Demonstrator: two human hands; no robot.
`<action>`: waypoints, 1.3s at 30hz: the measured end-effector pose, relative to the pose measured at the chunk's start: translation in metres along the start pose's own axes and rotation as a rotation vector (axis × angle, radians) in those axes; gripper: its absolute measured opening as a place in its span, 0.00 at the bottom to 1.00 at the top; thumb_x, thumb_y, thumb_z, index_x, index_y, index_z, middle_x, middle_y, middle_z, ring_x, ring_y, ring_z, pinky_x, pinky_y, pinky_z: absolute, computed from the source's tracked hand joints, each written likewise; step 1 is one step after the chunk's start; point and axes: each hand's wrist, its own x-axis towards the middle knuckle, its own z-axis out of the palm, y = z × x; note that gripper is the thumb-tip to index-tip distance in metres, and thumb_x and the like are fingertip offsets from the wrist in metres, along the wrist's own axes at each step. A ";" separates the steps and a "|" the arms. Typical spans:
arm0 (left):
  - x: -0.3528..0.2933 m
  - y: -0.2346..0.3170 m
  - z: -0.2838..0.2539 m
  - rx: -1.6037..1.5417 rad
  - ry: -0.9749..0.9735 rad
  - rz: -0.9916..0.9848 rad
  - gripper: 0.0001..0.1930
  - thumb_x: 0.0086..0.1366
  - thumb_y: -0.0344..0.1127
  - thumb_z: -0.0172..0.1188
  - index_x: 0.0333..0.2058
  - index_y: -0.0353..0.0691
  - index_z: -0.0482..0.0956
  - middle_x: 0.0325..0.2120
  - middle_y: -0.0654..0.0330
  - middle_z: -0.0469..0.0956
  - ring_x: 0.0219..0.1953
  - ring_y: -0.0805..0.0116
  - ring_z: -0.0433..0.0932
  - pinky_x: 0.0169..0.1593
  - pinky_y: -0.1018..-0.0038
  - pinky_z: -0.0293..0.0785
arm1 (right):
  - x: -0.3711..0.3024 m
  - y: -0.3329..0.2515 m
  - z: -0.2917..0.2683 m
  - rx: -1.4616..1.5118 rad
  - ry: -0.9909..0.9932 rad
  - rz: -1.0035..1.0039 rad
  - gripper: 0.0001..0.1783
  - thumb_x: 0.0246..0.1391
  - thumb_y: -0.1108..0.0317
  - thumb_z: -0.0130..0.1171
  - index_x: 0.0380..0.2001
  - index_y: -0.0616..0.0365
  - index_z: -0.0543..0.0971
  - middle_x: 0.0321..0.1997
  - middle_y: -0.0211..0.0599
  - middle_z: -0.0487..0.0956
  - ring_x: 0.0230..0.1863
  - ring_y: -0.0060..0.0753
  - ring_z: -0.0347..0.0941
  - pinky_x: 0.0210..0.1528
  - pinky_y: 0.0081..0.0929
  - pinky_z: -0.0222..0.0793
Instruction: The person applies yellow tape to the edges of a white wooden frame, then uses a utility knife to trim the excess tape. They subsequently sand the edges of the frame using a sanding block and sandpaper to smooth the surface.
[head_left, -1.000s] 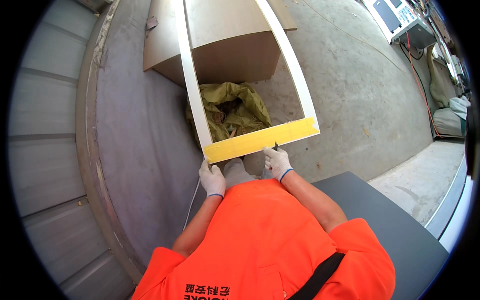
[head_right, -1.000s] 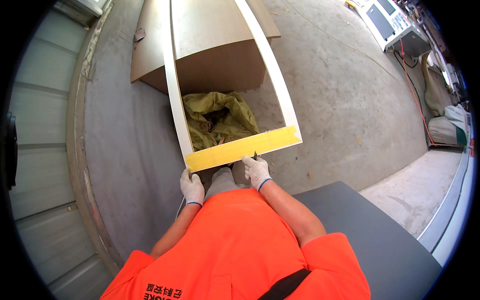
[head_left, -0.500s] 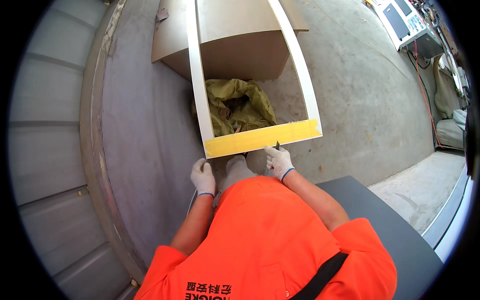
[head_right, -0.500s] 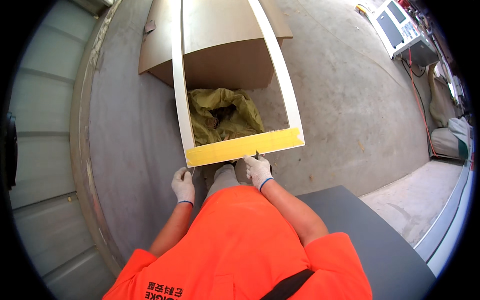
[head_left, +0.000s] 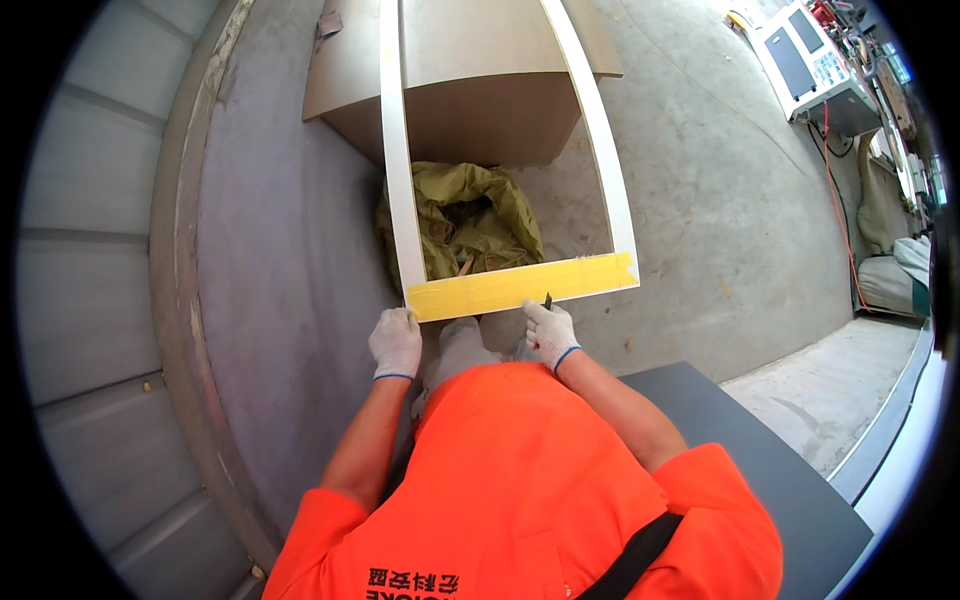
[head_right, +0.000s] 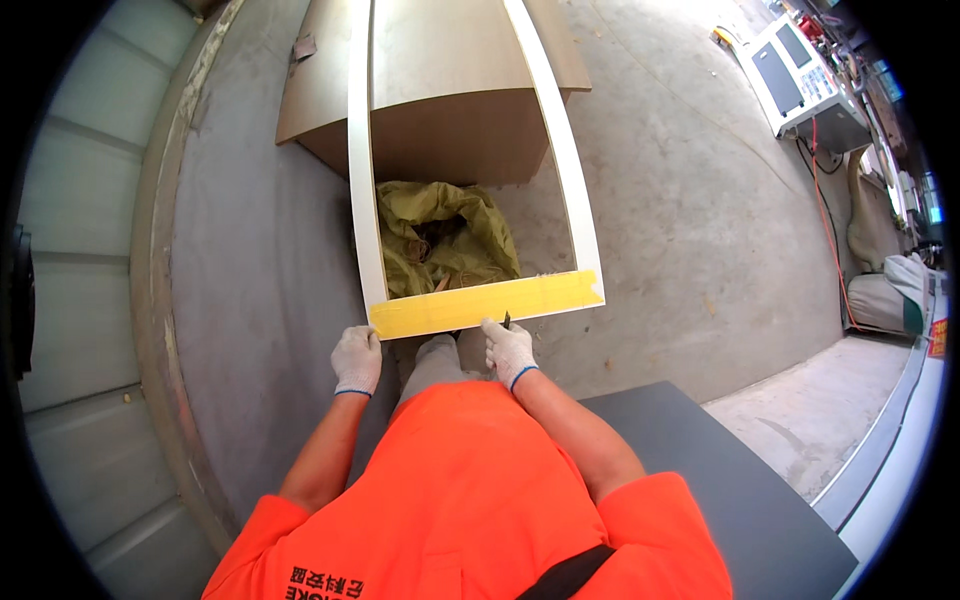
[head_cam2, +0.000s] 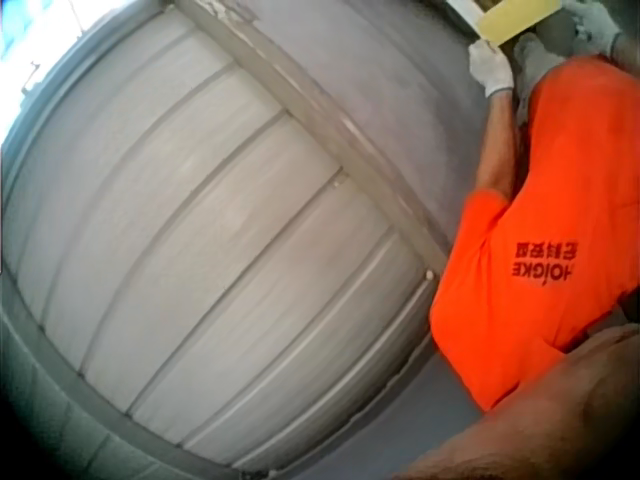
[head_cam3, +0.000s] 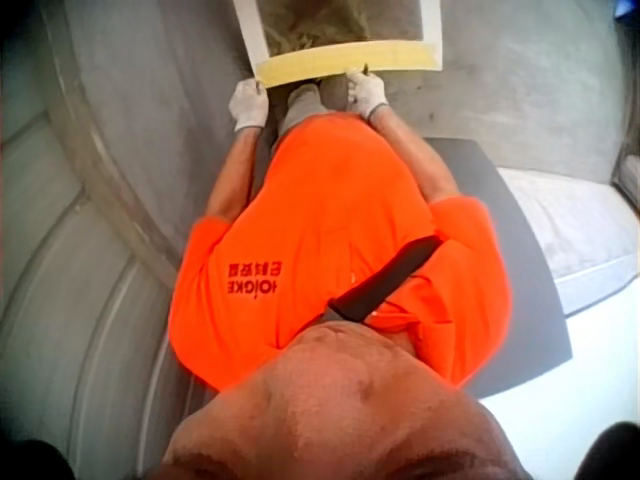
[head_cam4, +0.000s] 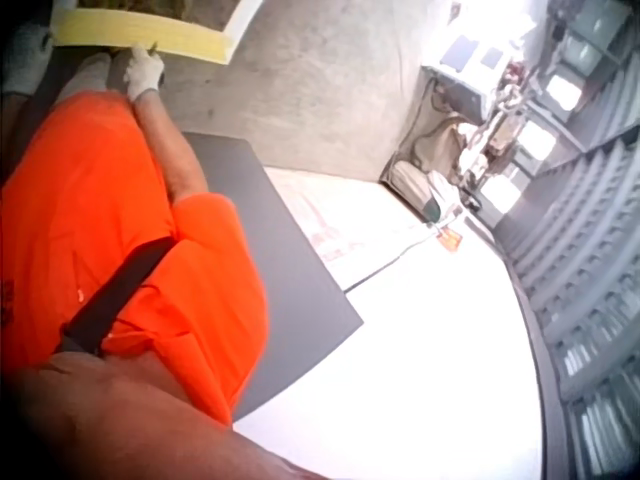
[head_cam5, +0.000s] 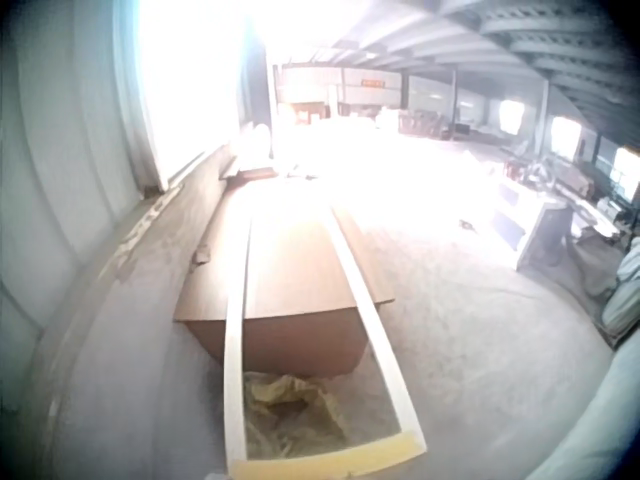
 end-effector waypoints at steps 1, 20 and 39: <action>0.002 0.000 0.000 0.040 -0.023 0.008 0.10 0.69 0.41 0.60 0.40 0.45 0.85 0.39 0.52 0.84 0.41 0.49 0.85 0.46 0.55 0.81 | 0.000 0.002 -0.002 -0.008 0.003 -0.010 0.13 0.65 0.62 0.65 0.29 0.47 0.71 0.17 0.18 0.63 0.13 0.18 0.54 0.17 0.27 0.49; 0.023 0.016 -0.013 0.050 -0.252 -0.201 0.18 0.70 0.45 0.55 0.42 0.32 0.77 0.38 0.40 0.85 0.42 0.40 0.86 0.47 0.49 0.81 | 0.003 0.003 -0.002 0.015 -0.032 -0.021 0.13 0.64 0.65 0.65 0.29 0.48 0.72 0.17 0.20 0.64 0.13 0.20 0.56 0.17 0.28 0.52; 0.076 0.017 -0.085 -1.441 -0.409 -0.405 0.11 0.67 0.35 0.57 0.23 0.42 0.74 0.16 0.66 0.68 0.17 0.73 0.68 0.21 0.72 0.62 | -0.001 0.001 0.005 -0.087 0.015 -0.017 0.15 0.65 0.61 0.65 0.28 0.47 0.70 0.17 0.19 0.62 0.13 0.19 0.54 0.16 0.28 0.50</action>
